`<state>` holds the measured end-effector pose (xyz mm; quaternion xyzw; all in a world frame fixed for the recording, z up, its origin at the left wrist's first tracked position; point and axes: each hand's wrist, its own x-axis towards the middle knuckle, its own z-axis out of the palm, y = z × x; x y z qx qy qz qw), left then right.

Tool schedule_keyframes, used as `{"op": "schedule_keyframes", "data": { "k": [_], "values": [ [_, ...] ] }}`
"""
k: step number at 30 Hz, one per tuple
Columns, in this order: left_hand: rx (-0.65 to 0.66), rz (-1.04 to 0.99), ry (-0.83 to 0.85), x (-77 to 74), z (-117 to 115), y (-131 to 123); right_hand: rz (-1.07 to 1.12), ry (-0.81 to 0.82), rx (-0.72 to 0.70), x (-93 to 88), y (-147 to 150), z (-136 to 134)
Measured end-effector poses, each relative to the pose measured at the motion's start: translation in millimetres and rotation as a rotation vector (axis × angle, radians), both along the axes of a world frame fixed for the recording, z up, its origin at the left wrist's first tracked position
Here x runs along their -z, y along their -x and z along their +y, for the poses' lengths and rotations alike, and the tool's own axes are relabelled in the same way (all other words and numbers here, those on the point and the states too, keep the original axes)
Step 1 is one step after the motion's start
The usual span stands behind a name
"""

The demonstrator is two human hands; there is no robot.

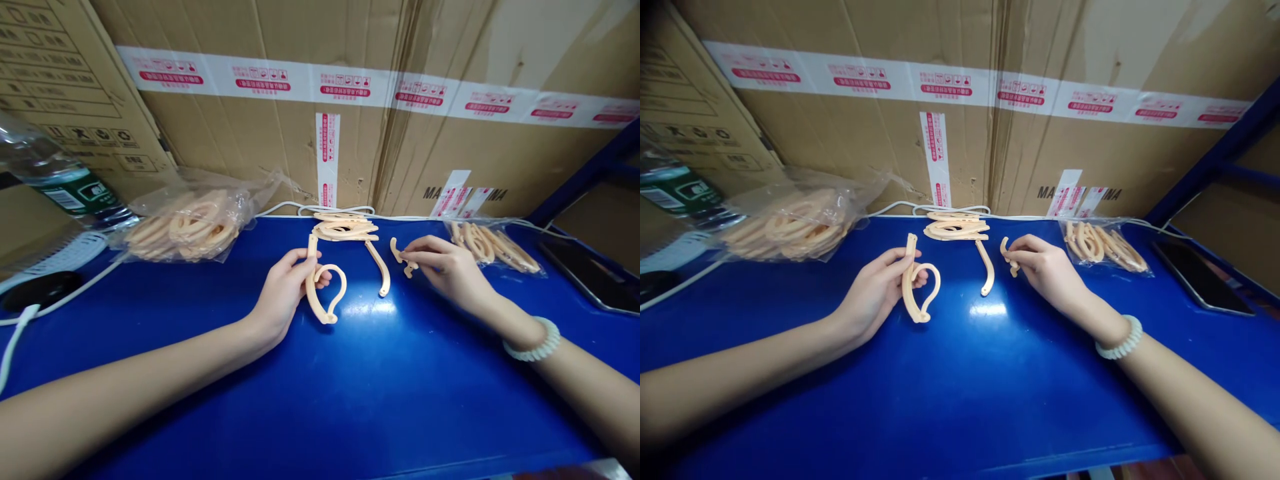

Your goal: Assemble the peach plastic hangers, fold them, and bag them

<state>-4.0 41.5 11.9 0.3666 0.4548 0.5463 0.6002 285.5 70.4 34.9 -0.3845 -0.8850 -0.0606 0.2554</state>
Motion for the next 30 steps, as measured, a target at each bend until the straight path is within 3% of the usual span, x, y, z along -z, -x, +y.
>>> {"op": "schedule_keyframes", "data": {
  "k": [6, 11, 15, 19, 25, 30],
  "values": [
    [0.002, -0.004, -0.090, 7.7, -5, -2, -0.195, 0.052, 0.036, 14.3, -10, 10],
    [0.023, 0.041, -0.157, 11.1, -7, -2, -0.153, 0.008, 0.045, 10.0, 0, 2],
    [0.043, 0.023, -0.173, 11.3, -8, -3, -0.033, -0.056, -0.157, 1.8, 32, -30],
    [0.124, 0.006, -0.223, 11.0, -12, -4, -0.196, -0.217, -0.369, 2.1, 60, -60],
    [0.243, 0.016, -0.262, 6.6, -20, -6, -0.323, -0.290, -0.368, 4.5, 64, -64],
    [0.127, 0.058, -0.287, 9.4, -17, -7, -0.228, -0.214, -0.328, 3.3, 60, -62]
  ]
}}
